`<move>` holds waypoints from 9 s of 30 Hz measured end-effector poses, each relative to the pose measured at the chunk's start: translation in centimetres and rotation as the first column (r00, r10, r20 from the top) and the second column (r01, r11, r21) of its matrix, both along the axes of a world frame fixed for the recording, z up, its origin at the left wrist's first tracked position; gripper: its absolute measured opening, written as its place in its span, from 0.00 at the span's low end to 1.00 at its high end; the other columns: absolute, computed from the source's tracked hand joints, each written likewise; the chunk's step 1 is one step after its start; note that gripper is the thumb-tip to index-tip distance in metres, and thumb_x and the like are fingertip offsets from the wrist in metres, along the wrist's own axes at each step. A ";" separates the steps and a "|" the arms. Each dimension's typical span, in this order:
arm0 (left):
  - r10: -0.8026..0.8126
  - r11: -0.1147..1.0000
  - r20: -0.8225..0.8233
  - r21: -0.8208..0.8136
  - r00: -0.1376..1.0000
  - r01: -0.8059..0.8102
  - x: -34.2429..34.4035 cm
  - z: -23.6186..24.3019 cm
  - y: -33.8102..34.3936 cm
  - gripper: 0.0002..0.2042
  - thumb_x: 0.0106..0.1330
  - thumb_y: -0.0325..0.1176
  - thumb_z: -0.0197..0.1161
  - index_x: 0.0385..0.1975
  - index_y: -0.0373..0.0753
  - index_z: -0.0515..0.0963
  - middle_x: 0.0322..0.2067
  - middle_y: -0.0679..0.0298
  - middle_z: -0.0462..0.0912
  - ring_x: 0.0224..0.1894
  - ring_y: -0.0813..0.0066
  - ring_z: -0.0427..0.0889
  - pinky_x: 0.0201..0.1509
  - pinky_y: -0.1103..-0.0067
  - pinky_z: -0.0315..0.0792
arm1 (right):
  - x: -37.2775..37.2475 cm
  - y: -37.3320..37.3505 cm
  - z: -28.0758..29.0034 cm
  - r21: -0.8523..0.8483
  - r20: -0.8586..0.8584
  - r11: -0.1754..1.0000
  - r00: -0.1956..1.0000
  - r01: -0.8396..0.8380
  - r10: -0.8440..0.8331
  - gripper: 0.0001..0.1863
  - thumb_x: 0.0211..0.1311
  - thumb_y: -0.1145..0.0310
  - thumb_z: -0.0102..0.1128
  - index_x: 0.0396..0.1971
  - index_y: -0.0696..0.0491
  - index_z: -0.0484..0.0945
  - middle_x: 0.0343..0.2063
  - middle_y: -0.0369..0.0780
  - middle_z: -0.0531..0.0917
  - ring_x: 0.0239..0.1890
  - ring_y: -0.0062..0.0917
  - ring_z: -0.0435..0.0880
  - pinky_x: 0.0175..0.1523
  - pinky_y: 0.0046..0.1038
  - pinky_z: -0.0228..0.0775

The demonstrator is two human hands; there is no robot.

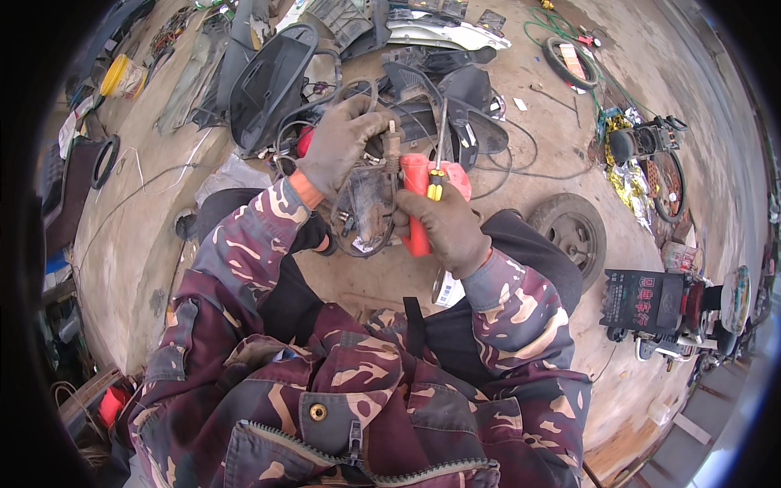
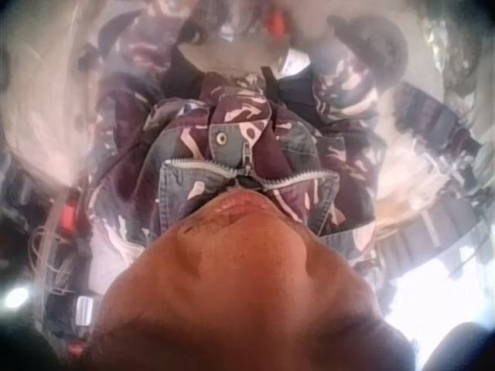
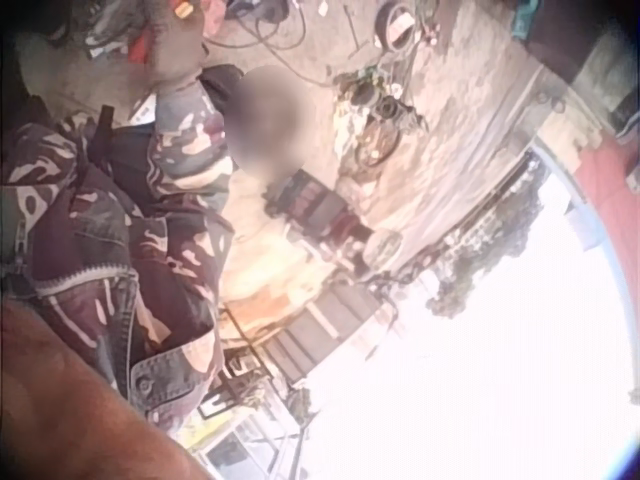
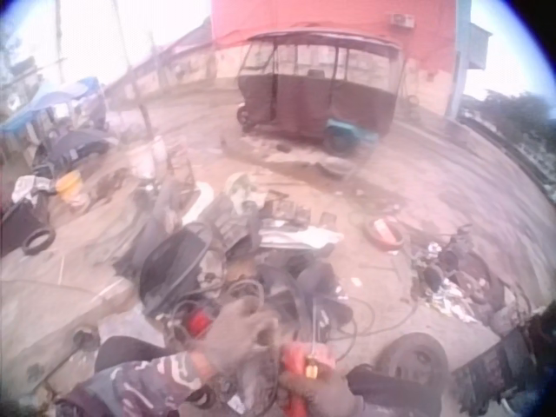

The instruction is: The person sits on the floor and uses a screwdriver to adjust screws on a red power tool. They then connect a power cord to the tool and continue to manipulate the tool and cord.

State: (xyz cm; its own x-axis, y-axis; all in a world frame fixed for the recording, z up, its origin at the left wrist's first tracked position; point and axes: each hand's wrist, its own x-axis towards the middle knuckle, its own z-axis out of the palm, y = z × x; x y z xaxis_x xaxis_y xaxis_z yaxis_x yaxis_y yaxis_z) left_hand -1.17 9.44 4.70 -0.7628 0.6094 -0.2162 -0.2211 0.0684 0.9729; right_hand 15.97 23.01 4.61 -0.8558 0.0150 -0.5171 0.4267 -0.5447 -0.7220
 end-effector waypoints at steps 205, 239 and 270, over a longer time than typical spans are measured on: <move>-0.153 -0.658 -0.384 -0.648 -0.911 0.384 -81.7 -48.1 121.7 0.15 0.64 0.36 0.63 0.49 0.45 0.86 0.41 0.55 0.88 0.46 0.51 0.86 0.50 0.60 0.78 | -64.9 63.9 -47.2 0.675 0.039 -0.643 -0.888 0.362 -0.459 0.20 0.72 0.66 0.63 0.57 0.60 0.74 0.41 0.44 0.86 0.37 0.34 0.89 0.43 0.36 0.87; -0.231 -0.703 -0.882 -0.140 -0.411 0.697 -87.4 -32.8 124.2 0.17 0.60 0.47 0.72 0.40 0.40 0.88 0.34 0.55 0.87 0.40 0.54 0.87 0.47 0.62 0.80 | -86.2 104.8 -40.2 0.787 -0.175 0.424 0.820 0.449 -0.546 0.22 0.73 0.68 0.58 0.63 0.60 0.76 0.50 0.40 0.84 0.52 0.27 0.83 0.54 0.26 0.80; -0.978 -0.140 -0.131 -0.159 -0.162 0.977 -87.6 -49.1 142.3 0.20 0.75 0.42 0.61 0.60 0.37 0.80 0.40 0.63 0.89 0.39 0.76 0.86 0.41 0.75 0.80 | -85.9 107.9 -37.1 0.310 0.243 0.400 0.335 0.862 -0.910 0.19 0.78 0.57 0.55 0.56 0.54 0.81 0.26 0.32 0.82 0.20 0.14 0.74 0.24 0.21 0.66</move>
